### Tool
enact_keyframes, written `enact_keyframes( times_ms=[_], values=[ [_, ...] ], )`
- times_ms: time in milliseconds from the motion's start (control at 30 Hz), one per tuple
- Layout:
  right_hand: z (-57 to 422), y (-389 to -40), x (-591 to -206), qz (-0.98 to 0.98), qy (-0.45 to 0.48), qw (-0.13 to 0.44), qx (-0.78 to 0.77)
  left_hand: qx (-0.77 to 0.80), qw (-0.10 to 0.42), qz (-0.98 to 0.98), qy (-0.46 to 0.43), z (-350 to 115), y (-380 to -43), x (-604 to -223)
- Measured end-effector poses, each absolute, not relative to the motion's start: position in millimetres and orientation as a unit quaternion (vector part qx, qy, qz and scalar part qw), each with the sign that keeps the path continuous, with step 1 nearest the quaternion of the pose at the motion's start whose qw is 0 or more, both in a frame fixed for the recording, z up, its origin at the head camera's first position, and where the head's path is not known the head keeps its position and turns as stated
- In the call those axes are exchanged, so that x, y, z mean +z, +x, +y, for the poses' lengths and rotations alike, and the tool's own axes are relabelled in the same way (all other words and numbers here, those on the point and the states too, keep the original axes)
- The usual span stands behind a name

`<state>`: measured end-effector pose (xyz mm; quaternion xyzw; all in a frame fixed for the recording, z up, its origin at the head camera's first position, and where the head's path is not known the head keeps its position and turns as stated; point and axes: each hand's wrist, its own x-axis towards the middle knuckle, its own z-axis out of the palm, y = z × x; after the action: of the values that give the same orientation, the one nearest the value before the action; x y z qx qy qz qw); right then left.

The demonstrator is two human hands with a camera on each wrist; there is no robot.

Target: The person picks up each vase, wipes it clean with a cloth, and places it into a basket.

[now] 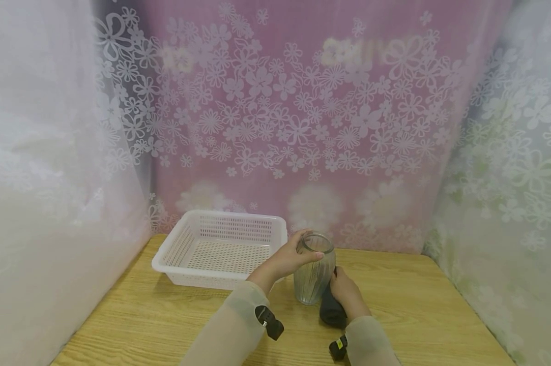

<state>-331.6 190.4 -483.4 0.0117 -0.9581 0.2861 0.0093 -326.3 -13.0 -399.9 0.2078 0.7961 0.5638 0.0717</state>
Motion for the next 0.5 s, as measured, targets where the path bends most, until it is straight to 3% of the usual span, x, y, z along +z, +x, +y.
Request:
enact_keyframes(
  times_ms=[500],
  values=[
    [191.4,-331.5,-477.6,-0.966,0.026,0.008,0.257,0.561,0.073,0.798,0.208,-12.3,-327.0,-399.6]
  ],
)
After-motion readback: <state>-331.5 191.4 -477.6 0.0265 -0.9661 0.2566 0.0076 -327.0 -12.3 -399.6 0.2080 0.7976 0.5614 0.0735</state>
